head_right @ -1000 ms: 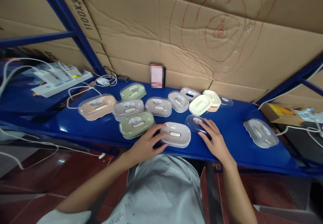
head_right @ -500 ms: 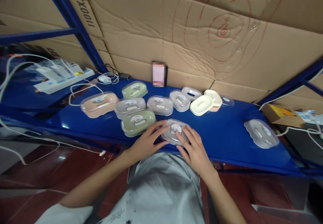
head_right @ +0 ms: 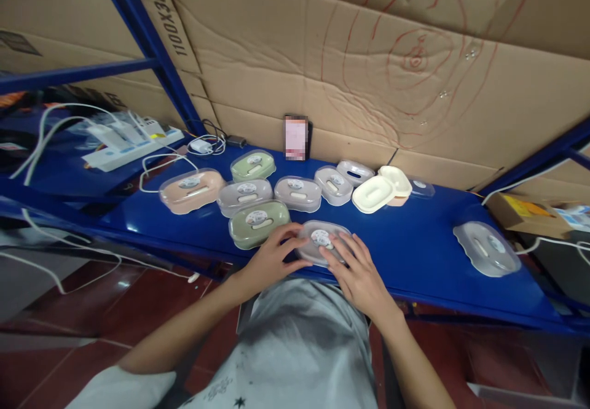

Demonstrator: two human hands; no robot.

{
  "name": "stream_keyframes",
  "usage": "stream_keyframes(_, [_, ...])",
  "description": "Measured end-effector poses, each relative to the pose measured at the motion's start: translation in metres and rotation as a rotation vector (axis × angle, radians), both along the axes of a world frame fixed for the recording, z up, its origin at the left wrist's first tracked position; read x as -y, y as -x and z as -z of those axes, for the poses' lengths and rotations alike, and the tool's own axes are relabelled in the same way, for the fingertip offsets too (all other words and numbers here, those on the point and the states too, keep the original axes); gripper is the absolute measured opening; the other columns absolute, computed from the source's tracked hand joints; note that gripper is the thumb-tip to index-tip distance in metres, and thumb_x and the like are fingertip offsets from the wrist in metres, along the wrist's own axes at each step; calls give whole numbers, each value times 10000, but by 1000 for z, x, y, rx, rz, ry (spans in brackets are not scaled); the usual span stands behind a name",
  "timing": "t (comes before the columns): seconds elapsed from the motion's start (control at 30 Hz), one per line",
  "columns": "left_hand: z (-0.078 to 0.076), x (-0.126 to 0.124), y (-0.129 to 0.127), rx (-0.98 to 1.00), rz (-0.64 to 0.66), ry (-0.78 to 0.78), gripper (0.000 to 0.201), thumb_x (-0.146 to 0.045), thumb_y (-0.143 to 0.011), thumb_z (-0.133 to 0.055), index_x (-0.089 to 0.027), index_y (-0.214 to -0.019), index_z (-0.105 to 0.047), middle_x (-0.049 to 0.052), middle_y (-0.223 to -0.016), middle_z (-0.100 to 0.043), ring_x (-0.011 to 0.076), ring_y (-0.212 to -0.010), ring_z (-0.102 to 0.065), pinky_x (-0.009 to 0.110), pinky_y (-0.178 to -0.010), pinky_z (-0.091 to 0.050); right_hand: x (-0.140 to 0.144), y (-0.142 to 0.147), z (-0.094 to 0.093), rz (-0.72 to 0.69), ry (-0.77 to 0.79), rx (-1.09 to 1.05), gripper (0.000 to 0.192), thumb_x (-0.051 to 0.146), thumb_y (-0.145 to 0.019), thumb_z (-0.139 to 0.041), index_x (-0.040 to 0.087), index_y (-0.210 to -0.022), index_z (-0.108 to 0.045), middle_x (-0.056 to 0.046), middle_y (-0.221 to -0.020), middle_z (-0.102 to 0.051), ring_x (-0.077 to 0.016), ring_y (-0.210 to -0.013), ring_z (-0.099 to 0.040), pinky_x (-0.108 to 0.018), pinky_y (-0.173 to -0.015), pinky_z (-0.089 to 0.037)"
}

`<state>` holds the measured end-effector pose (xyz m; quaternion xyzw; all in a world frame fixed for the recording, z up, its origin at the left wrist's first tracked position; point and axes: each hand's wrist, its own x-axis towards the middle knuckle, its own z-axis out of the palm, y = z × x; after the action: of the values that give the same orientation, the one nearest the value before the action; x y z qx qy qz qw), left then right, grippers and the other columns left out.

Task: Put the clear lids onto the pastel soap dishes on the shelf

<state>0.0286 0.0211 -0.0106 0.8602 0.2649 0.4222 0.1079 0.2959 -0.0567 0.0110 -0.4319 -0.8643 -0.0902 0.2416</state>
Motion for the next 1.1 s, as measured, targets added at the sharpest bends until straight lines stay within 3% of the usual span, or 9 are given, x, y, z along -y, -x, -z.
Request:
stream_keyframes(0.17, [1,-3,-1,8,0,-2,475,-410,-972,-797,-246,-1381,-621,149,-1447,-599,309,-1355,-644,504,-1115,-609,-2,3,4,48,68,-64,653,273,-1119,-535,370,-1730,-323,-88,-1699,-504,-313,-1612,-418,-596,-1260,-444])
stream_keyframes(0.37, [-3,0,-1,-45,-53,-95,442,-432,-1012,-747,-217,-1378,-623,157,-1399,-642,307,-1285,-684,473,-1048,-641,0,-4,4,37,200,-177,641,330,-1137,-492,381,-1741,-283,-68,-1774,-383,-298,-1668,-306,-588,-1314,-376])
stream_keyframes(0.5, [-10,7,7,-124,-127,-199,392,-415,-1032,-725,-169,-1323,-637,157,-1265,-709,307,-1173,-723,452,-991,-648,-23,-40,-4,185,197,-205,644,357,-1146,-426,343,-1758,-225,-93,-1803,-310,-301,-1681,-268,-595,-1322,-351])
stream_keyframes(0.63, [-16,7,15,-143,-204,-290,394,-399,-1010,-764,-167,-1306,-645,146,-1191,-735,293,-1104,-744,396,-932,-639,-63,-88,-9,390,78,10,613,302,-1127,-407,278,-1732,-313,-153,-1755,-402,-376,-1667,-287,-714,-1297,-277])
stream_keyframes(0.7, [-17,5,17,-150,-243,-323,402,-389,-1004,-777,-172,-1317,-649,141,-1172,-742,284,-1074,-749,377,-903,-629,-75,-100,-9,430,90,97,591,300,-1112,-433,234,-1698,-385,-193,-1687,-496,-403,-1613,-390,-741,-1274,-271])
stream_keyframes(0.77, [-16,3,18,-170,-296,-346,326,-333,-1013,-764,-177,-1281,-665,138,-1163,-743,276,-1044,-745,370,-881,-615,-78,-100,-9,406,119,138,516,316,-1110,-459,210,-1612,-515,-206,-1552,-631,-400,-1487,-546,-753,-1258,-266])
stream_keyframes(0.87, [-14,6,16,-205,-340,-388,186,-170,-1025,-690,-182,-1210,-693,127,-1126,-747,256,-970,-729,376,-855,-585,-67,-85,-13,249,181,93,405,332,-1126,-467,230,-1474,-648,-156,-1398,-740,-343,-1325,-673,-713,-1255,-304])
stream_keyframes(1.0, [-17,13,-1,-251,-142,-451,262,-110,-1022,-623,-190,-1257,-707,111,-1155,-764,244,-1032,-720,380,-935,-560,-64,-70,-25,-8,260,-107,398,305,-1137,-447,305,-1480,-649,-69,-1406,-754,-251,-1303,-703,-465,-1133,-532])
stream_keyframes(1.1, [-26,12,-30,-375,1,-456,339,-170,-1055,-591,-170,-1386,-668,138,-1414,-706,267,-1260,-676,400,-1087,-515,-95,-77,-37,67,183,-116,423,261,-1121,-419,277,-1467,-661,-73,-1402,-755,-250,-1299,-703,-436,-1110,-552])
